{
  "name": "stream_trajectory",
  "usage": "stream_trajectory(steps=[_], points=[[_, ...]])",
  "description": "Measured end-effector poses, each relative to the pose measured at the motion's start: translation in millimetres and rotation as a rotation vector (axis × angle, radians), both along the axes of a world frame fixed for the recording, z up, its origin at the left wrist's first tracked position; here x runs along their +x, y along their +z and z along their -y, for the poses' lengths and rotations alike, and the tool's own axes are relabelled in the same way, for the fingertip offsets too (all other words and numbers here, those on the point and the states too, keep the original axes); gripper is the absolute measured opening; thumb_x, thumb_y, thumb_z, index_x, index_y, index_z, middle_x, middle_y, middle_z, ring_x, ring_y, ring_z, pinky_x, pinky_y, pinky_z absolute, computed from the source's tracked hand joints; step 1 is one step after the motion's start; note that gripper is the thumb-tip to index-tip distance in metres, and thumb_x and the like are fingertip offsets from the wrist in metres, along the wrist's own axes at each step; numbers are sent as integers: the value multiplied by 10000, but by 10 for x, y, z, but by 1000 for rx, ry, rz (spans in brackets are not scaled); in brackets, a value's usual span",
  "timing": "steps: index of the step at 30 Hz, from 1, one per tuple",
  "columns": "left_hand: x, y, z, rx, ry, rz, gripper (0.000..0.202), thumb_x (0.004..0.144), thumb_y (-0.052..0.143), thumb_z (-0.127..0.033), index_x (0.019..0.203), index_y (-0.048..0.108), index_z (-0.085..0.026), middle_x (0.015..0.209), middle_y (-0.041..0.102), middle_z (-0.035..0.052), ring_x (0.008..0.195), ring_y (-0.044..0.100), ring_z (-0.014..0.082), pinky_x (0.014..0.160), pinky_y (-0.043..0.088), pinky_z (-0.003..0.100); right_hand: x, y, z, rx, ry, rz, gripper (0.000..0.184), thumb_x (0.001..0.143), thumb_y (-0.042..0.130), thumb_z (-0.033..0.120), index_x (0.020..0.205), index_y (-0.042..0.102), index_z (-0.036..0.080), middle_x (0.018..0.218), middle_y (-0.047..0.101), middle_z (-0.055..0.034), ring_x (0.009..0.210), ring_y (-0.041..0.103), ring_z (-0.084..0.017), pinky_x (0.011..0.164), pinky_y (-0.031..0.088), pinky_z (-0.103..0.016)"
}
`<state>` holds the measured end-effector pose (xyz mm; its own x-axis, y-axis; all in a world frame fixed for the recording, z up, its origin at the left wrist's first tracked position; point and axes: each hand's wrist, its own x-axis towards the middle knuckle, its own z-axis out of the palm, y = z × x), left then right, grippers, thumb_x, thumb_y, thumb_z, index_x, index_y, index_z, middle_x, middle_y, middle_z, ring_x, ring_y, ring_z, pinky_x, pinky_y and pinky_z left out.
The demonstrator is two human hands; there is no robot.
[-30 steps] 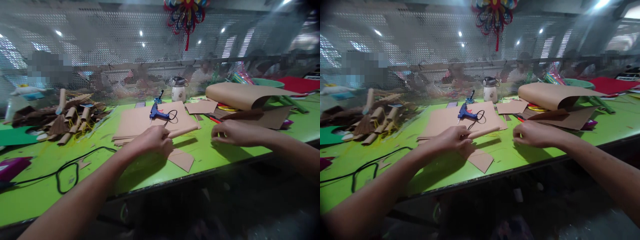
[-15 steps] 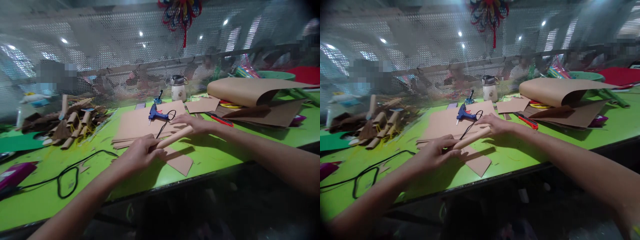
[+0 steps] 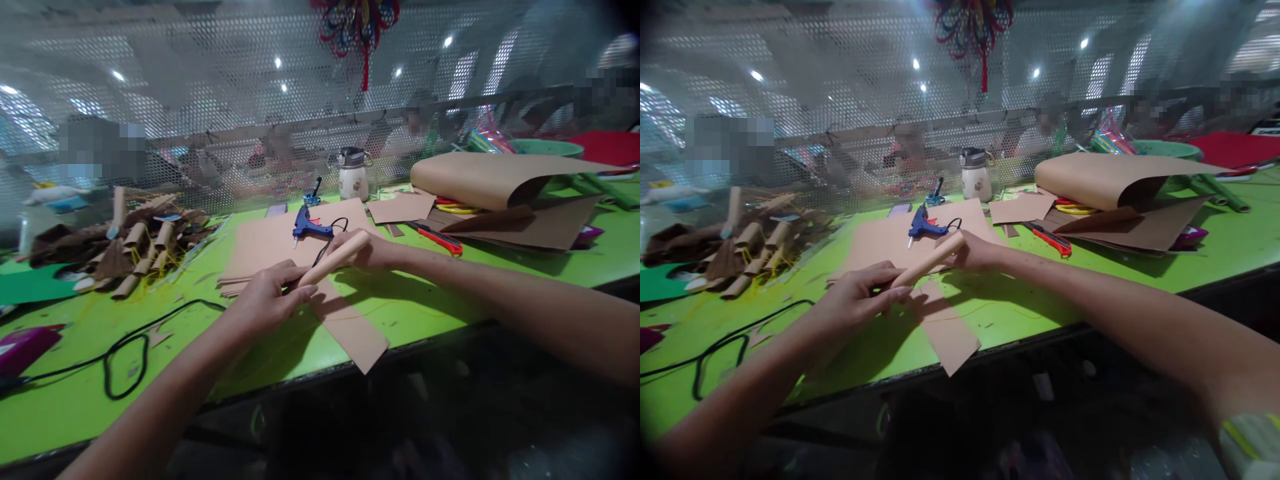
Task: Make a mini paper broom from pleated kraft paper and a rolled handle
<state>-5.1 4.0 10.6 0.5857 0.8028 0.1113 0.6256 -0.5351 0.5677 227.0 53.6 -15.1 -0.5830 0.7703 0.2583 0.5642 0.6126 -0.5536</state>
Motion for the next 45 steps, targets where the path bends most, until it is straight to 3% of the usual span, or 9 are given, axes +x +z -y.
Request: stream_trajectory(steps=[8,12,18,26,33,37,40,43,45], points=[[88,-23,-47,31,-12,-162,258,843,521,-366,901,702,-191,855,640,50,748,571,182,654,396,294,440,86,345,-200,-186,39,225,802,538,202,860,741,125,484,569,19,470,470,-99,477,361,-220],[147,0,-16,67,-2,-220,258,841,497,-367,882,681,-191,810,622,43,716,562,188,622,378,291,553,44,390,-98,-199,214,310,863,512,311,961,739,124,621,649,-25,542,499,-117,515,359,-236],[275,10,-80,31,46,-165,265,808,514,-374,809,665,-157,753,619,45,689,565,193,602,388,286,348,-69,271,60,-266,442,237,821,566,239,977,721,151,850,707,-105,659,575,-177,559,350,-265],[316,28,-200,-212,15,-5,262,808,532,-359,864,651,-132,799,683,69,706,613,183,657,442,298,320,-45,335,182,-262,534,192,813,512,147,774,700,147,736,693,-114,618,558,-183,561,310,-286],[501,34,-187,-24,-84,-109,223,817,523,-297,880,680,-151,706,626,24,648,549,150,578,371,261,779,-16,526,233,-380,515,209,806,488,108,842,691,141,719,692,-83,622,579,-178,589,373,-283],[480,18,-186,33,-107,-133,244,813,517,-279,945,686,-163,739,613,24,664,540,151,578,359,262,911,19,870,368,-442,557,225,822,547,197,1003,657,123,902,687,-134,807,601,-255,684,447,-351],[412,27,-182,70,-122,-137,223,815,527,-312,867,682,-160,727,601,21,659,528,149,584,361,265,700,72,1210,543,-351,530,254,817,554,156,1056,631,121,1008,640,-166,955,539,-302,794,443,-429],[370,46,-182,8,-118,-111,222,815,529,-320,815,667,-147,719,620,28,668,547,152,613,384,268,363,107,1441,511,-72,455,319,792,550,71,1095,605,154,1035,616,-133,966,509,-266,813,433,-402],[357,42,-183,-68,-93,-90,239,817,526,-331,853,668,-143,734,642,33,673,567,155,619,395,266,222,101,1479,485,-27,449,239,790,551,56,1003,612,148,996,609,-122,932,499,-244,783,426,-371]])
